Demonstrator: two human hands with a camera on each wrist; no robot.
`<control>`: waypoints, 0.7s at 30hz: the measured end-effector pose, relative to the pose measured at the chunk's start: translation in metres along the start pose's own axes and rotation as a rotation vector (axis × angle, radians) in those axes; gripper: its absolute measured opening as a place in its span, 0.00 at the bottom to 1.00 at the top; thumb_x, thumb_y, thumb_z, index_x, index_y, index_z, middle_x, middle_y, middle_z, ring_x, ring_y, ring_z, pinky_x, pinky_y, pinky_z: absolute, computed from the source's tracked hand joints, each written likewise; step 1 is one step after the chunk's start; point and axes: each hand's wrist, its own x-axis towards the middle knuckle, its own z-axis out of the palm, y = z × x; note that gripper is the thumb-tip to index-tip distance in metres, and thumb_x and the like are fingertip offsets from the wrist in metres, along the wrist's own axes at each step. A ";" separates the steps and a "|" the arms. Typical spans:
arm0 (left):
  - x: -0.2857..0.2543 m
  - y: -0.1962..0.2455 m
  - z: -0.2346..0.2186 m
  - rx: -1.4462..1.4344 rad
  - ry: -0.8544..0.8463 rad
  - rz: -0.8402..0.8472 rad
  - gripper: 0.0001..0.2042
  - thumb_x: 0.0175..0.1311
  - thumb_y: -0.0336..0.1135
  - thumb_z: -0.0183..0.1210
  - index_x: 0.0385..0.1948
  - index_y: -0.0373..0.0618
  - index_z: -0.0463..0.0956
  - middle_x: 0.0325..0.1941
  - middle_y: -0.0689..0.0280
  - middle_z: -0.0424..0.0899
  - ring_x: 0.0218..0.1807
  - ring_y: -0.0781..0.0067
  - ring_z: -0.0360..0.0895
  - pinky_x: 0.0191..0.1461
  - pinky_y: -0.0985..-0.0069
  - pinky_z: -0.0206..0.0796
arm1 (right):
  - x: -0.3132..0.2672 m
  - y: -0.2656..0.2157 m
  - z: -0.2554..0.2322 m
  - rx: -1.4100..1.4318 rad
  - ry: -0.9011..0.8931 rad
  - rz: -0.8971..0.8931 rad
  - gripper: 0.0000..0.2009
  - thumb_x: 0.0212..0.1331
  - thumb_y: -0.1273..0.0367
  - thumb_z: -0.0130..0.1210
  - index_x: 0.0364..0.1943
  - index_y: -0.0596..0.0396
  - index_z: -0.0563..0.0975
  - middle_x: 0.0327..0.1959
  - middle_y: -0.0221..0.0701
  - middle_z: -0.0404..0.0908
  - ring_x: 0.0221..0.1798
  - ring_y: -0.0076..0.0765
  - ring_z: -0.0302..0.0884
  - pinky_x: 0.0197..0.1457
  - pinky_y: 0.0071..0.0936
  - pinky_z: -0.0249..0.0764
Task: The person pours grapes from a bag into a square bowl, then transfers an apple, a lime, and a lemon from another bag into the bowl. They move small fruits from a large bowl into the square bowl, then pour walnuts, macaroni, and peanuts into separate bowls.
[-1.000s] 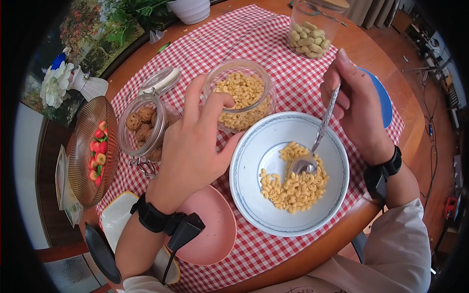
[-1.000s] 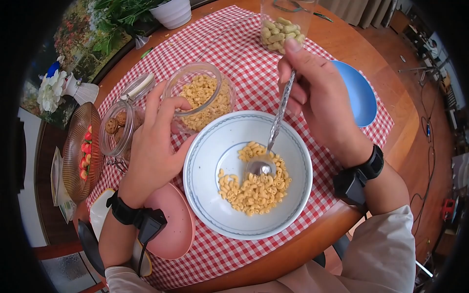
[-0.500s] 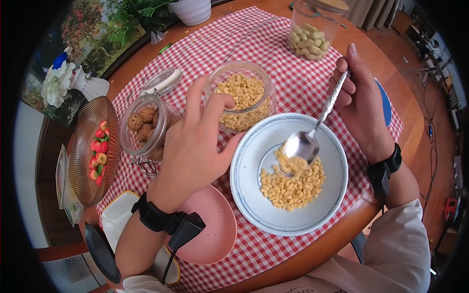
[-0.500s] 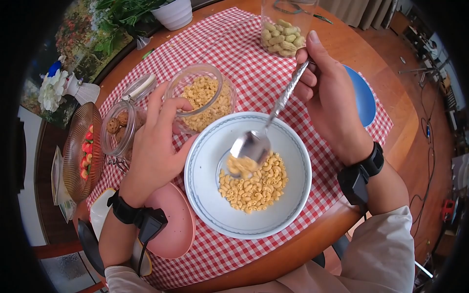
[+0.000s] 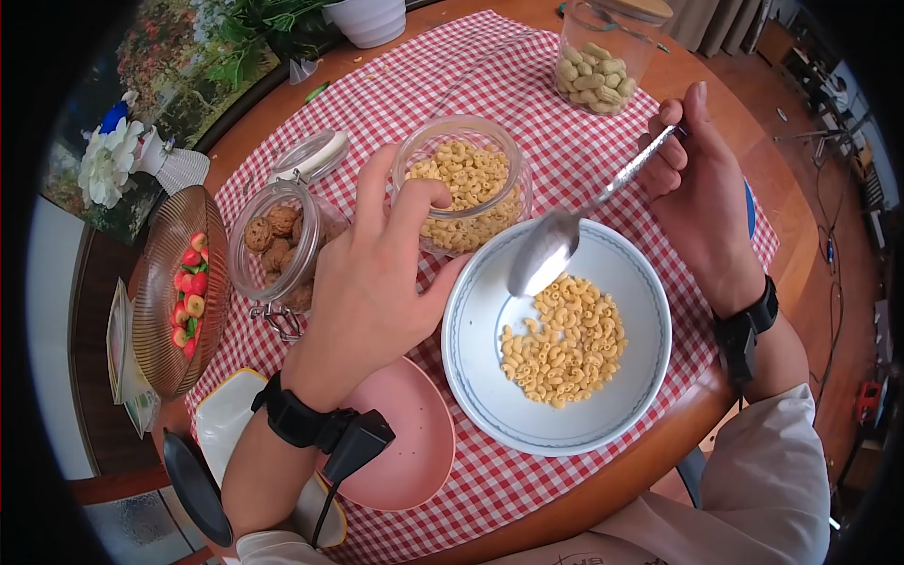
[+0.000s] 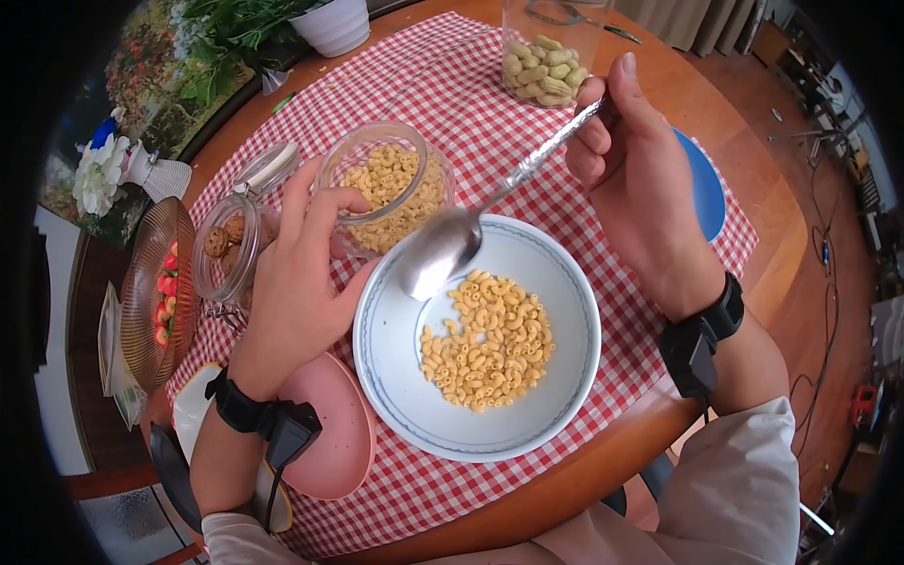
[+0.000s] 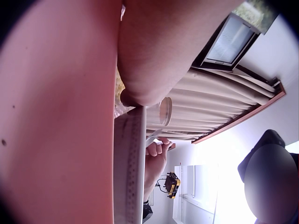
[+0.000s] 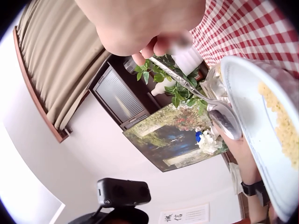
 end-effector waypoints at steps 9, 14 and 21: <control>0.000 0.000 0.000 -0.013 0.003 0.006 0.25 0.59 0.39 0.72 0.55 0.48 0.71 0.74 0.43 0.62 0.46 0.39 0.86 0.47 0.54 0.81 | -0.018 -0.004 0.031 -0.496 -0.164 0.067 0.26 0.83 0.53 0.42 0.28 0.55 0.77 0.15 0.21 0.65 0.17 0.19 0.62 0.24 0.18 0.61; 0.000 0.000 0.000 -0.032 -0.001 0.000 0.25 0.59 0.39 0.72 0.55 0.48 0.71 0.74 0.43 0.62 0.46 0.39 0.86 0.47 0.54 0.81 | -0.012 0.000 0.030 -0.438 0.016 0.085 0.26 0.82 0.53 0.44 0.25 0.53 0.77 0.12 0.19 0.59 0.15 0.18 0.55 0.20 0.18 0.55; 0.000 -0.001 0.001 -0.008 0.008 0.012 0.25 0.59 0.40 0.72 0.55 0.47 0.72 0.74 0.43 0.63 0.47 0.39 0.86 0.47 0.55 0.81 | -0.003 0.001 0.013 -0.252 -0.005 0.200 0.21 0.78 0.55 0.52 0.27 0.53 0.78 0.14 0.17 0.62 0.17 0.17 0.58 0.22 0.16 0.55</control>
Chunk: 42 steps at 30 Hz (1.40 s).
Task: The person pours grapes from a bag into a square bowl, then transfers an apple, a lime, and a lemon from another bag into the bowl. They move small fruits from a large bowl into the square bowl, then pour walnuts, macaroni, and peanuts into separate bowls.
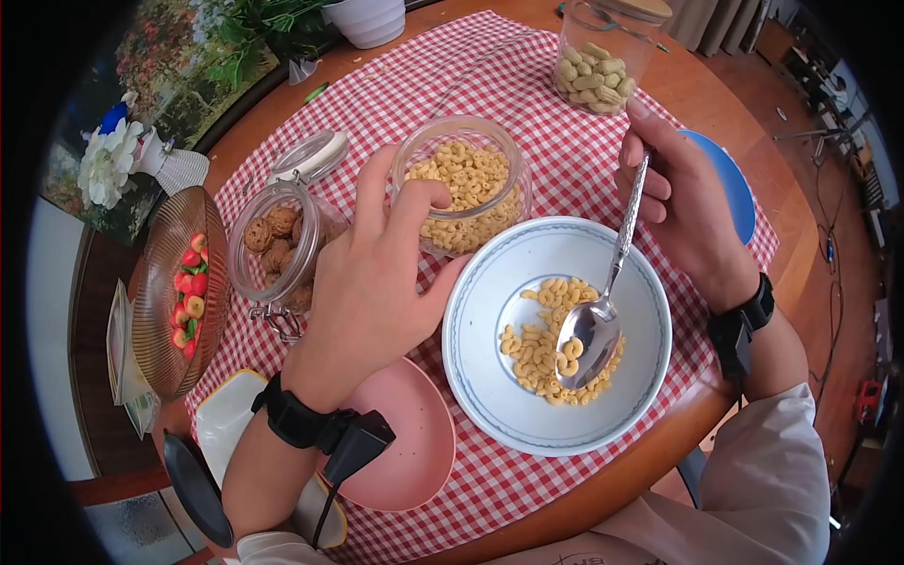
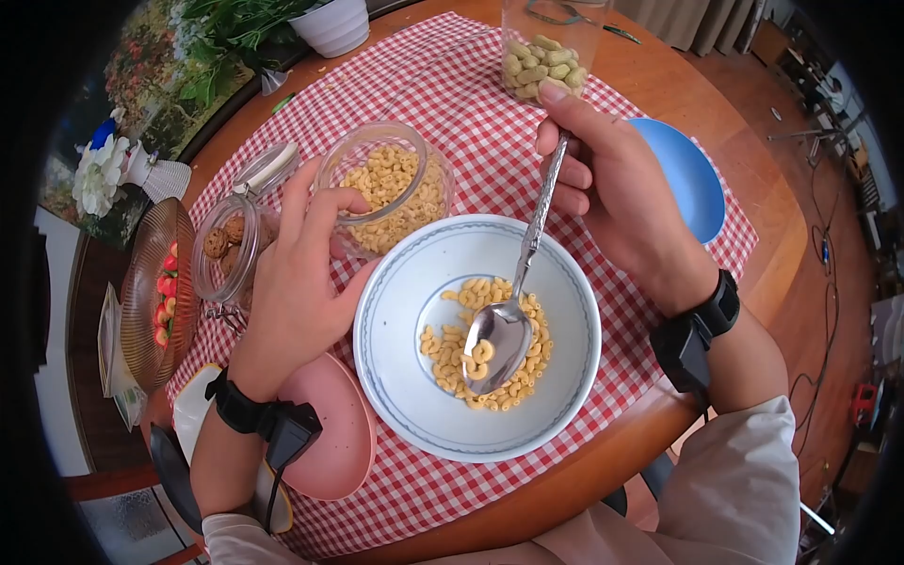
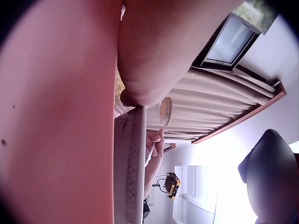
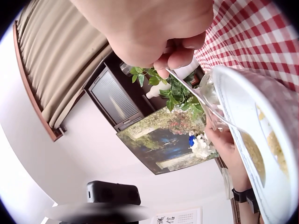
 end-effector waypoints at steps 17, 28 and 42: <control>0.000 0.003 -0.002 -0.029 -0.025 -0.044 0.25 0.59 0.40 0.73 0.54 0.46 0.72 0.74 0.44 0.62 0.47 0.40 0.86 0.47 0.54 0.80 | 0.005 0.000 -0.002 0.408 0.046 -0.050 0.19 0.80 0.52 0.50 0.39 0.53 0.78 0.23 0.17 0.68 0.22 0.15 0.60 0.26 0.16 0.59; -0.001 0.001 -0.001 -0.034 -0.013 -0.024 0.24 0.59 0.39 0.73 0.54 0.47 0.72 0.73 0.44 0.64 0.45 0.41 0.86 0.46 0.56 0.81 | -0.011 -0.003 0.014 -0.226 -0.179 -0.089 0.23 0.80 0.52 0.49 0.31 0.53 0.80 0.14 0.21 0.69 0.18 0.18 0.66 0.25 0.17 0.63; -0.001 0.001 -0.002 -0.036 -0.028 -0.034 0.25 0.59 0.40 0.72 0.56 0.45 0.72 0.74 0.42 0.63 0.44 0.42 0.87 0.47 0.56 0.81 | 0.006 0.006 -0.015 0.334 -0.141 0.065 0.18 0.79 0.55 0.50 0.37 0.53 0.79 0.20 0.21 0.72 0.21 0.20 0.65 0.26 0.19 0.61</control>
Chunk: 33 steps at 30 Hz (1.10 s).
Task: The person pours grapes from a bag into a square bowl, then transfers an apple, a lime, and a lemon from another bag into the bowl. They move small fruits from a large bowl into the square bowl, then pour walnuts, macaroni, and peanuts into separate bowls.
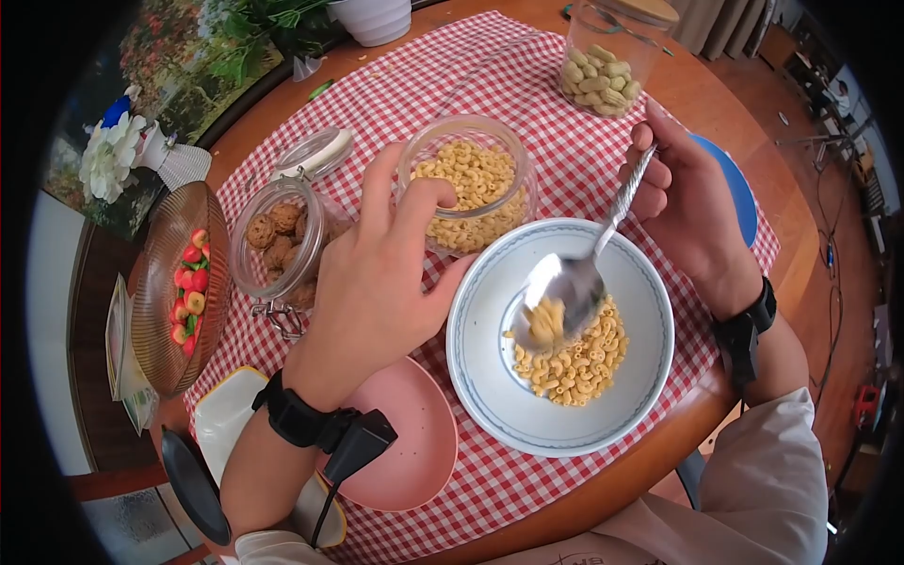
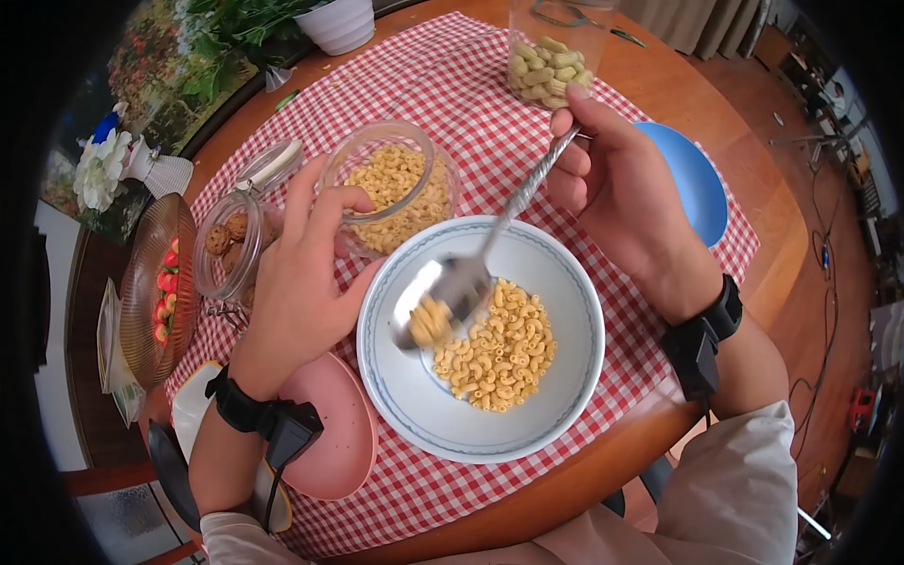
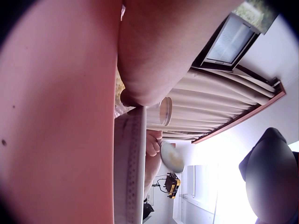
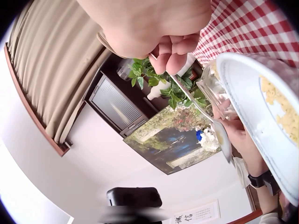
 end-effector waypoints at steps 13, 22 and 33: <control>0.001 0.002 0.000 -0.017 -0.002 -0.015 0.25 0.59 0.39 0.72 0.55 0.46 0.72 0.74 0.43 0.63 0.43 0.43 0.87 0.46 0.56 0.81 | -0.005 0.000 0.025 -0.099 0.232 -0.171 0.21 0.81 0.52 0.46 0.39 0.54 0.78 0.20 0.22 0.69 0.23 0.24 0.65 0.29 0.20 0.65; -0.001 -0.003 0.003 0.015 0.026 0.032 0.25 0.59 0.40 0.73 0.55 0.46 0.72 0.74 0.42 0.63 0.41 0.44 0.87 0.44 0.58 0.81 | -0.015 0.007 0.028 -0.458 -0.041 -0.229 0.26 0.83 0.52 0.40 0.30 0.56 0.75 0.18 0.25 0.66 0.21 0.23 0.65 0.27 0.21 0.63; 0.000 -0.001 0.001 0.001 0.015 0.015 0.25 0.59 0.39 0.73 0.55 0.46 0.72 0.74 0.42 0.64 0.41 0.44 0.87 0.44 0.57 0.81 | -0.009 0.004 0.021 -0.318 0.026 -0.051 0.24 0.80 0.54 0.47 0.27 0.54 0.78 0.14 0.19 0.60 0.16 0.21 0.61 0.23 0.19 0.56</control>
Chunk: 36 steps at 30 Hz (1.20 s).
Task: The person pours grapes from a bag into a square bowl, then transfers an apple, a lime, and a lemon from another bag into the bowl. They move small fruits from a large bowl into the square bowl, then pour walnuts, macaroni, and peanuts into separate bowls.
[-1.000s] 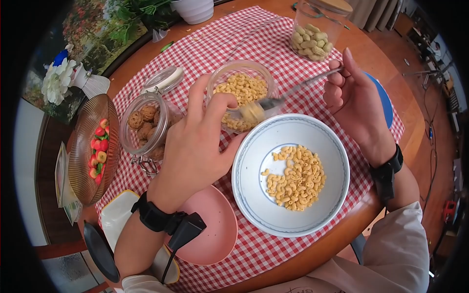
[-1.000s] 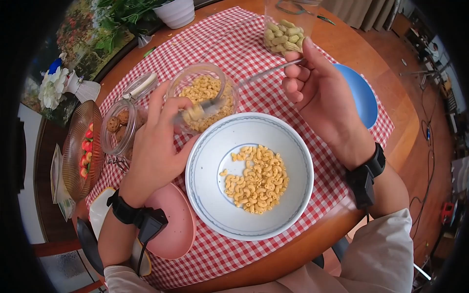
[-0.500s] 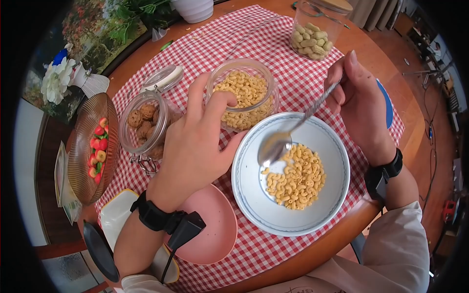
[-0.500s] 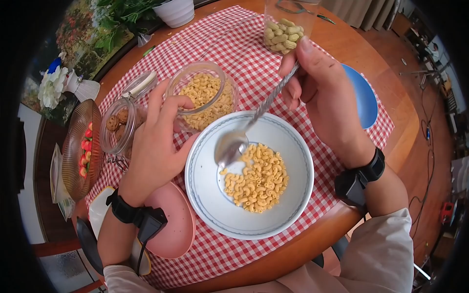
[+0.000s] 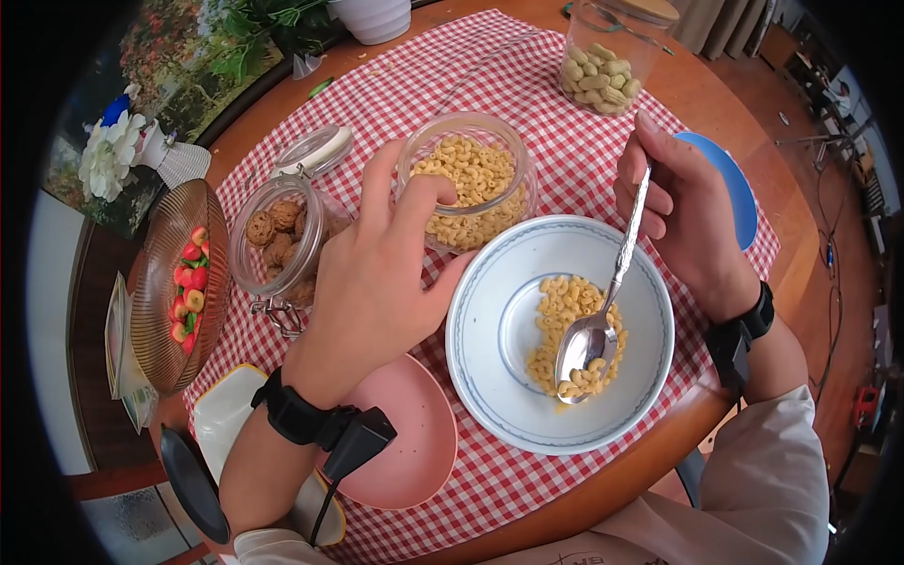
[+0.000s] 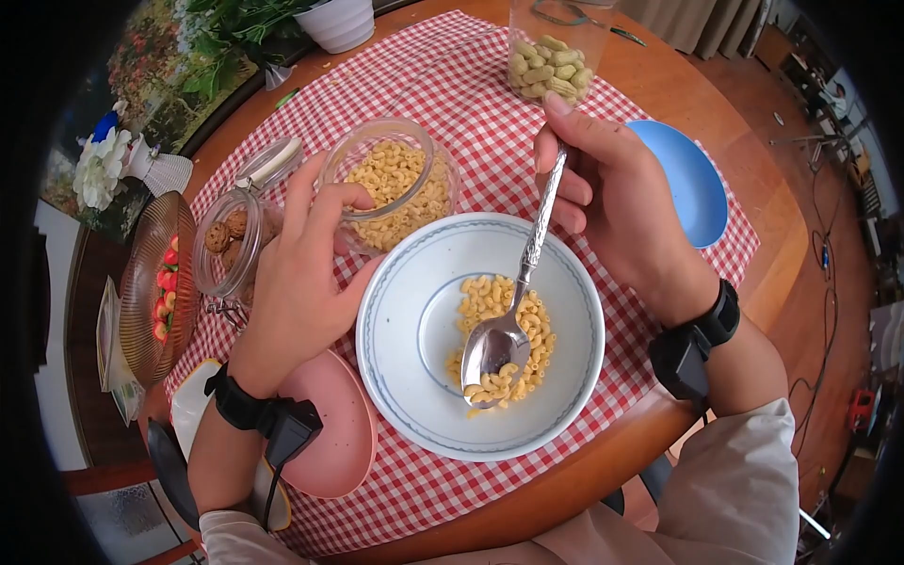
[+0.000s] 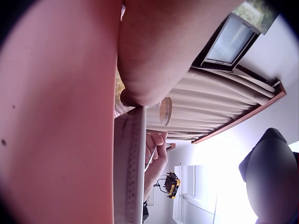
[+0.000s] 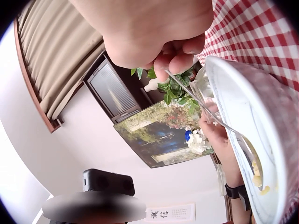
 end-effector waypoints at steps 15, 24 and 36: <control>0.000 -0.003 0.004 0.021 0.047 0.048 0.24 0.59 0.38 0.72 0.54 0.46 0.72 0.74 0.43 0.63 0.41 0.44 0.87 0.44 0.57 0.81 | 0.003 -0.001 0.001 0.283 0.235 -0.067 0.20 0.82 0.52 0.45 0.43 0.53 0.78 0.24 0.24 0.78 0.26 0.27 0.74 0.33 0.21 0.72; -0.001 0.001 0.000 -0.021 -0.010 -0.042 0.25 0.59 0.39 0.73 0.55 0.48 0.72 0.76 0.45 0.62 0.42 0.48 0.87 0.48 0.59 0.79 | 0.000 0.001 -0.003 -0.097 0.020 -0.351 0.25 0.83 0.52 0.39 0.33 0.56 0.75 0.20 0.25 0.65 0.23 0.23 0.60 0.27 0.20 0.61; -0.001 -0.002 0.001 -0.002 0.007 0.006 0.25 0.58 0.40 0.73 0.55 0.46 0.72 0.74 0.40 0.63 0.41 0.43 0.88 0.44 0.58 0.81 | -0.003 -0.002 0.006 -0.122 0.061 -0.011 0.25 0.78 0.51 0.49 0.23 0.51 0.77 0.12 0.18 0.57 0.16 0.19 0.58 0.23 0.20 0.56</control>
